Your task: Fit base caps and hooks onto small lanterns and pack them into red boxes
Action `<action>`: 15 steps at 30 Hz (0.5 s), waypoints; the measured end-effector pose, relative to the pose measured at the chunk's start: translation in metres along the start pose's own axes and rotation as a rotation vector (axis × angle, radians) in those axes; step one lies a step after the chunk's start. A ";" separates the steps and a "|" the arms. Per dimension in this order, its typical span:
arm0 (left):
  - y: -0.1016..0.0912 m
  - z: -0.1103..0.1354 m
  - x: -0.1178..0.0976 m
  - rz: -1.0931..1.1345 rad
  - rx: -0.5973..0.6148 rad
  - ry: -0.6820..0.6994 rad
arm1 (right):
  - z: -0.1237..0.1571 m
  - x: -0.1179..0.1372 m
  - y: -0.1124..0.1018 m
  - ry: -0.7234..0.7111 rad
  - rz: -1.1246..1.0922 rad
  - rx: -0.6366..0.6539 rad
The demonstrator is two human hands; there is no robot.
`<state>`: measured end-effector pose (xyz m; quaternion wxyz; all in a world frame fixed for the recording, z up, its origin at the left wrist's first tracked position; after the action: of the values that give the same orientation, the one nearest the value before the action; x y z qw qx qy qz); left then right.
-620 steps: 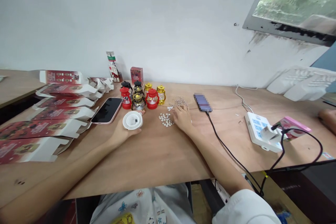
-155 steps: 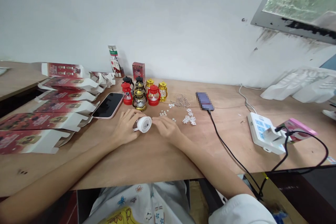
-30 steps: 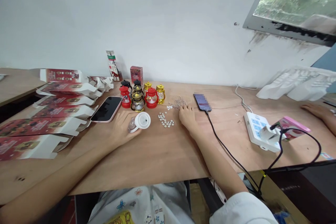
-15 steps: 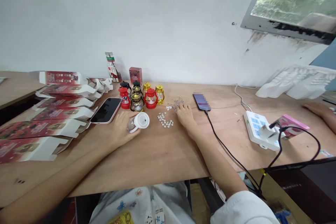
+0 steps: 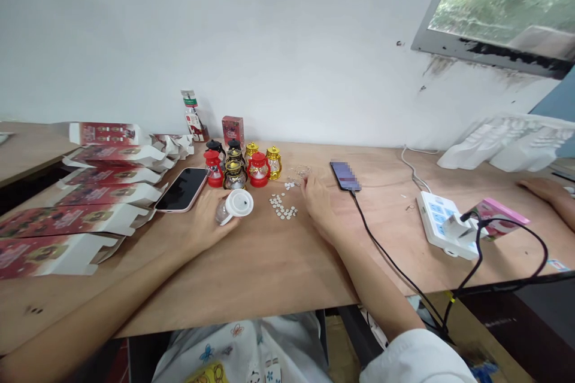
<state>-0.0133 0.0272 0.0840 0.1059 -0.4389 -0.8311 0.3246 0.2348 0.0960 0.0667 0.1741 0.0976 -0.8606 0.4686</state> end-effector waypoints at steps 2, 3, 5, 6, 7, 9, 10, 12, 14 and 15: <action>0.000 0.000 0.002 0.010 -0.006 -0.015 | -0.001 -0.008 -0.003 0.073 -0.266 -0.010; 0.000 0.001 0.002 0.010 -0.009 -0.025 | 0.000 -0.010 -0.002 0.088 -0.357 -0.006; -0.002 0.001 0.004 0.005 -0.020 -0.041 | 0.000 -0.013 0.003 0.093 -0.448 0.023; -0.002 0.002 0.005 0.003 -0.028 -0.046 | 0.000 -0.014 0.007 0.098 -0.453 0.041; -0.004 0.002 0.005 0.002 -0.038 -0.049 | 0.000 -0.015 0.011 0.105 -0.446 0.057; -0.005 0.002 0.005 0.007 -0.048 -0.049 | 0.000 -0.018 0.017 0.134 -0.421 0.092; -0.005 0.002 0.006 0.011 -0.049 -0.051 | 0.000 -0.019 0.019 0.154 -0.395 0.110; -0.006 0.003 0.007 0.020 -0.055 -0.060 | 0.002 -0.020 0.023 0.183 -0.324 0.155; -0.007 0.003 0.008 0.032 -0.068 -0.074 | 0.005 -0.018 0.025 0.193 -0.200 0.202; -0.008 0.003 0.009 0.041 -0.077 -0.080 | 0.006 -0.017 0.025 0.190 -0.117 0.219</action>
<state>-0.0250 0.0298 0.0862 0.0487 -0.4462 -0.8375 0.3117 0.2406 0.1043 0.0376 0.2701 0.1210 -0.7767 0.5559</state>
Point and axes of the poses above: each hand's wrist, its own z-axis away from the middle knuckle, its own y-axis out of the palm, x = y × z, the point moved 9 cm from there along -z, towards the middle knuckle, and after that the axes turned 15 degrees about y, right-handed, at the moved point
